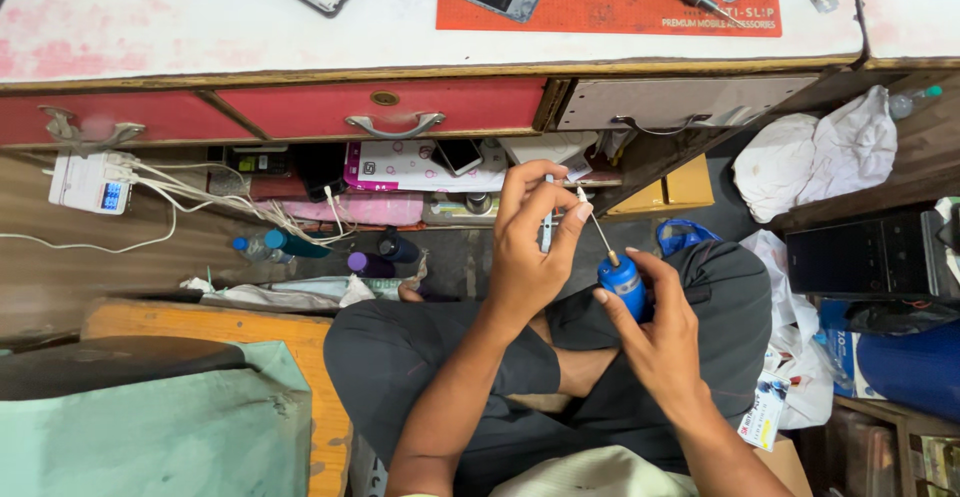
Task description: The person handles a mobile phone screen, peels off a protective film, and then uses a blue electric screwdriver to work on the phone's metal frame. The person repeatedly applies the screwdriver to different points on the frame while holding it in the other hand.
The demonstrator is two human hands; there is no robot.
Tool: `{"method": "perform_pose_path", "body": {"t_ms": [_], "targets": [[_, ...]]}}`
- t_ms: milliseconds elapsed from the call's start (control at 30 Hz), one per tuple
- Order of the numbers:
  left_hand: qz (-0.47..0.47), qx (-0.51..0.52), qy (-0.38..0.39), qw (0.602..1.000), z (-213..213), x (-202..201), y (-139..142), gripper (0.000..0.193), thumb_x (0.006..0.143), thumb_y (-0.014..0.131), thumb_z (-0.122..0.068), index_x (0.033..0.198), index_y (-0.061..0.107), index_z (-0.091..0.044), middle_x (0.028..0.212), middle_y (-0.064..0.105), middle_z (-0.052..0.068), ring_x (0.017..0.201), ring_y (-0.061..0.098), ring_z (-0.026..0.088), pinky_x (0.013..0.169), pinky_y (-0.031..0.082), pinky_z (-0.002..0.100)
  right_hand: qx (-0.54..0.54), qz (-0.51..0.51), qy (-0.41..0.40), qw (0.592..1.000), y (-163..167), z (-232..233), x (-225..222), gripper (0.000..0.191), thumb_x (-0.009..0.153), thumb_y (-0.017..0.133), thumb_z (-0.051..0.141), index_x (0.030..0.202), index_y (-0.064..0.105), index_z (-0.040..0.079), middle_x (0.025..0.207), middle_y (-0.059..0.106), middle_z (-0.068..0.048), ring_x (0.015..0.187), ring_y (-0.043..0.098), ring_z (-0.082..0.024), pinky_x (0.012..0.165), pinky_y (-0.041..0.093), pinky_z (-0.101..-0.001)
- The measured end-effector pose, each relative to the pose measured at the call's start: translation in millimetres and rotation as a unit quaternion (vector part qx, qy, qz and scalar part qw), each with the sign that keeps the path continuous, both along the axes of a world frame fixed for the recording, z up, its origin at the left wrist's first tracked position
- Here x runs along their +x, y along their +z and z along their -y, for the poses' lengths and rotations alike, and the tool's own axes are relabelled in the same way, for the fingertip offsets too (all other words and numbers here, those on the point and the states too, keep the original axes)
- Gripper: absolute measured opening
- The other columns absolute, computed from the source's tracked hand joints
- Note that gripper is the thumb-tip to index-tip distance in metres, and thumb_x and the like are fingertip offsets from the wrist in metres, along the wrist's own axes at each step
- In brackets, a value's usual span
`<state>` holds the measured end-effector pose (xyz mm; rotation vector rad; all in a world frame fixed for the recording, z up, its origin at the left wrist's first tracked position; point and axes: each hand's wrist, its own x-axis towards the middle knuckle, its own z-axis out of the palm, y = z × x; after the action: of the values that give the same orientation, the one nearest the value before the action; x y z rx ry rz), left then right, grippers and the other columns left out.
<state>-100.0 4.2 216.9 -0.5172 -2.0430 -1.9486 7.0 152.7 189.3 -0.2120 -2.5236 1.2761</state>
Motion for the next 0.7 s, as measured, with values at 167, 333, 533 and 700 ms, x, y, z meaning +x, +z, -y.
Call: {"method": "perform_pose_path", "body": {"t_ms": [167,333,533,700], "targets": [[0.008,0.003,0.010,1.000,-8.9,4.9,-1.8,0.010,0.098,0.071,-0.011,0.095,0.066,-0.003,0.125,0.059,0.012,0.105,0.064,0.025,0.097,0.052,0.036,0.000,0.068,-0.056,0.996,1.7,5.6,-0.6,0.057,0.086,0.080,0.022,0.135,0.056,0.006,0.109,0.072,-0.013,0.077,0.063,-0.018,0.063,0.053,-0.0304],[0.014,0.001,0.013,1.000,-11.8,3.0,-5.5,0.008,0.097,0.070,-0.010,0.096,0.066,-0.002,0.123,0.060,0.011,0.106,0.064,0.026,0.097,0.051,0.036,0.028,-0.006,-0.028,0.999,-0.1,7.1,-3.1,0.054,0.091,0.079,0.022,0.136,0.055,0.005,0.112,0.071,-0.014,0.088,0.067,-0.015,0.070,0.054,-0.0284],[0.039,0.017,-0.006,0.999,-13.5,-0.1,-9.2,0.008,0.097,0.068,-0.009,0.097,0.066,-0.001,0.120,0.061,0.010,0.101,0.064,0.023,0.093,0.052,0.034,0.006,0.052,-0.060,0.997,-0.2,9.6,-7.4,0.054,0.089,0.078,0.024,0.134,0.056,0.006,0.111,0.072,-0.013,0.077,0.065,-0.016,0.062,0.053,-0.0294],[0.042,0.016,-0.017,0.999,-14.4,-1.0,-12.6,0.008,0.098,0.068,-0.008,0.098,0.065,-0.001,0.119,0.061,0.010,0.101,0.064,0.022,0.092,0.051,0.033,0.013,0.038,-0.053,0.998,1.8,10.9,-8.9,0.053,0.091,0.078,0.025,0.134,0.055,0.006,0.111,0.072,-0.013,0.079,0.066,-0.015,0.064,0.053,-0.0298]]}}
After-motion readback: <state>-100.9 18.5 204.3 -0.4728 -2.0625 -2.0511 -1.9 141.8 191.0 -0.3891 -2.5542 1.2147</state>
